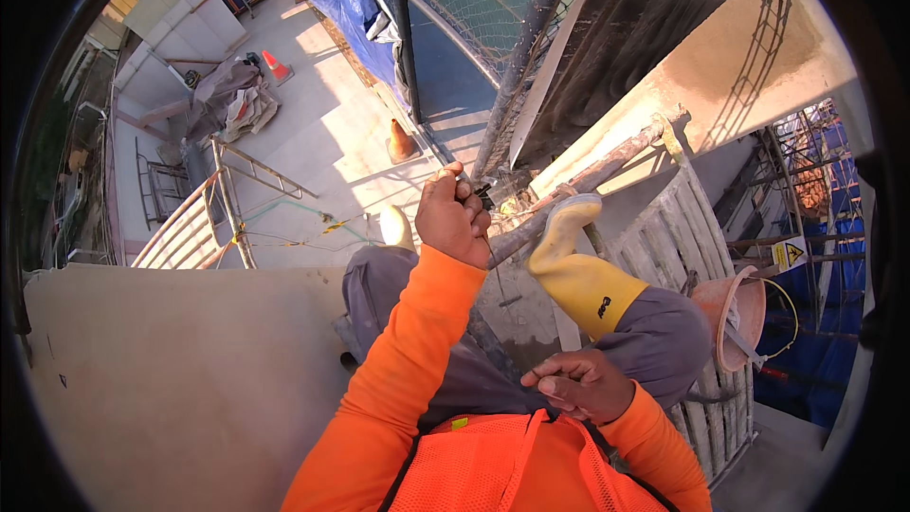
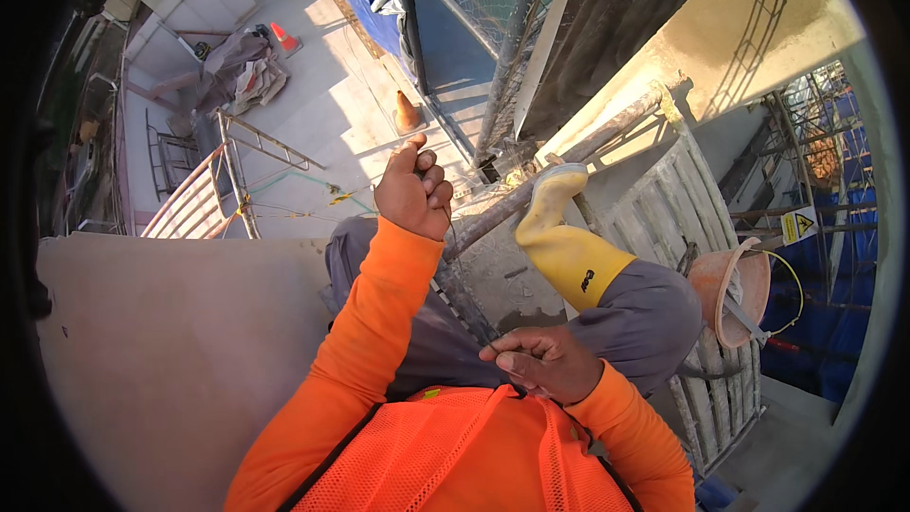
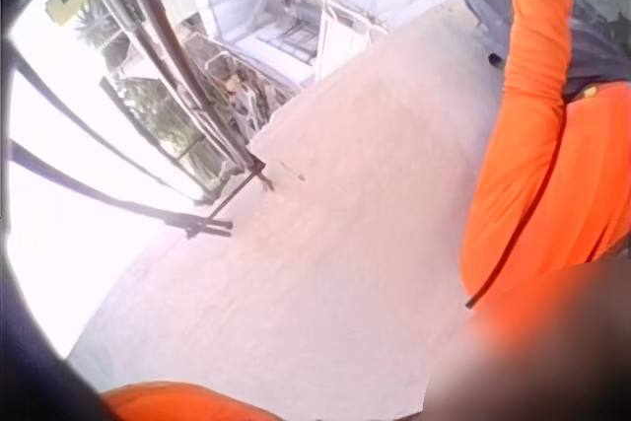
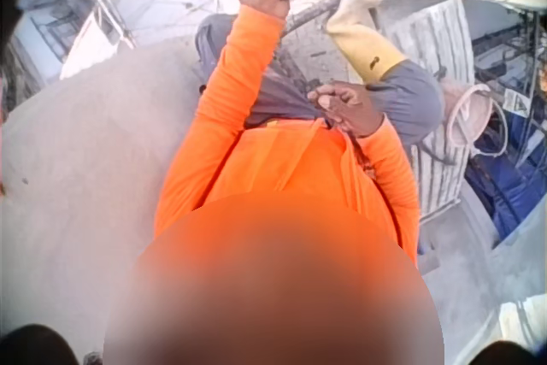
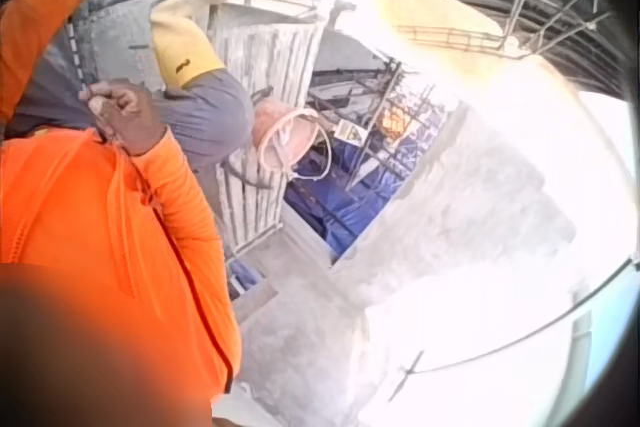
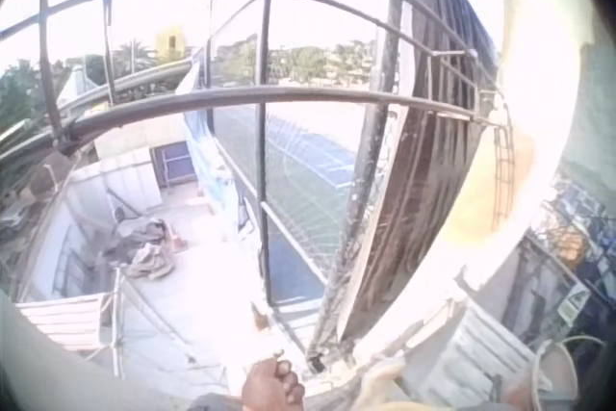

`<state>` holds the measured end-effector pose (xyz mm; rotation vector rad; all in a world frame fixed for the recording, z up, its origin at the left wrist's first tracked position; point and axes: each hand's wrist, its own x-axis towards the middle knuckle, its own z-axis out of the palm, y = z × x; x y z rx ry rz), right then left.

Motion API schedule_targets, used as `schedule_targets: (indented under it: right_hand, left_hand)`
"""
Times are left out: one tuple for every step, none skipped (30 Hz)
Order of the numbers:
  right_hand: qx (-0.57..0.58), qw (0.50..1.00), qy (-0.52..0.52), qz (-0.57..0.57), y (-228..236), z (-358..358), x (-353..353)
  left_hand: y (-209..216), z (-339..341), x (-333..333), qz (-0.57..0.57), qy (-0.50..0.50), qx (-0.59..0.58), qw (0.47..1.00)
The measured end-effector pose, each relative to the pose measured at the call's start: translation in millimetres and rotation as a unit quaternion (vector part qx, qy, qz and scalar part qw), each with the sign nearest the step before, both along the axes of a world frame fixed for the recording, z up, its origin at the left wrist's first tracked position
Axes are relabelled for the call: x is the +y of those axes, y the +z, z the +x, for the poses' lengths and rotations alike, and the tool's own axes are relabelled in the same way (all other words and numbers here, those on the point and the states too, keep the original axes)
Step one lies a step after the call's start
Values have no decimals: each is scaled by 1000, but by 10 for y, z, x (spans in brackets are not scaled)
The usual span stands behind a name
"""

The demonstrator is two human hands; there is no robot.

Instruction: The person secures metal scaffolding poles to a wall using wire ties. They wrap wire around the poles, twist it with pliers, and trim the excess. The person repeats this process at multiple connection points along the scaffolding frame.

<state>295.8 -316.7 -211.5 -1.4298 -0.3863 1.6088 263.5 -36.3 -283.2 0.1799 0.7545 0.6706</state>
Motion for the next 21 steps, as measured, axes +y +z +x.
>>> schedule_targets:
  right_hand:
    - [-87, 988, 125, 9, 47, -51, -11]
    - [-232, 963, 140, -3, 77, -21, -9]
    - [-431, 899, 75, -24, 112, -3, -37]
    - [-564, 820, 55, -75, 161, 50, -88]
    - [-551, 831, -58, -41, 199, 121, -159]
    - [-526, 831, -174, -52, 282, 163, -277]
    - [-357, 916, -185, 4, 338, 201, -403]
    - [-195, 957, -211, 44, 393, 151, -529]
    - [-148, 969, -174, 90, 406, 132, -633]
    - [-156, 978, -116, 73, 407, 103, -713]
    - [-281, 958, 4, 58, 399, 88, -781]
    - [-381, 909, 166, 33, 416, 125, -842]
    - [-532, 843, 75, 6, 419, 135, -890]
    - [-652, 757, 21, -28, 497, 236, -958]
    - [-746, 657, -41, -102, 570, 329, -1014]
    - [-612, 777, -147, -10, 660, 329, -1086]
    - [-436, 863, -252, 40, 755, 344, -1154]
    - [-236, 899, -346, 132, 809, 338, -1189]
    - [-220, 955, -180, 81, 839, 326, -1209]
    - [-185, 976, 3, 114, 848, 319, -1220]
    - [-335, 940, 57, 36, 854, 312, -1230]
  left_hand:
    - [20, 28, -18, 38, -2, 5, 999]
    - [36, 40, -14, 77, 1, 8, 997]
    - [48, 57, -23, 122, 1, -6, 992]
    - [56, 59, 10, 126, 22, 5, 992]
    - [62, 66, 43, 104, 37, 12, 994]
    - [65, 77, 73, 84, 49, 10, 995]
    - [66, 87, 106, 59, 66, 21, 996]
    - [65, 112, 109, 27, 57, 9, 998]
    - [62, 133, 113, 38, 30, -7, 999]
    - [56, 164, 99, 39, 13, -2, 999]
    - [46, 184, 80, 32, -13, -4, 999]
    - [34, 200, 79, 44, 4, -10, 999]
    - [17, 206, 78, 58, 41, 12, 997]
    - [-2, 207, 102, 67, 61, 20, 996]
    - [-24, 201, 148, 96, 93, 18, 991]
    - [-46, 187, 212, 62, 102, 16, 993]
    - [-70, 182, 284, 37, 91, 18, 995]
    - [-94, 179, 352, 29, 93, 15, 995]
    - [-118, 181, 411, 13, 87, 12, 996]
    - [-136, 180, 467, 31, 78, 3, 996]
    - [-144, 190, 500, 28, 93, -13, 995]
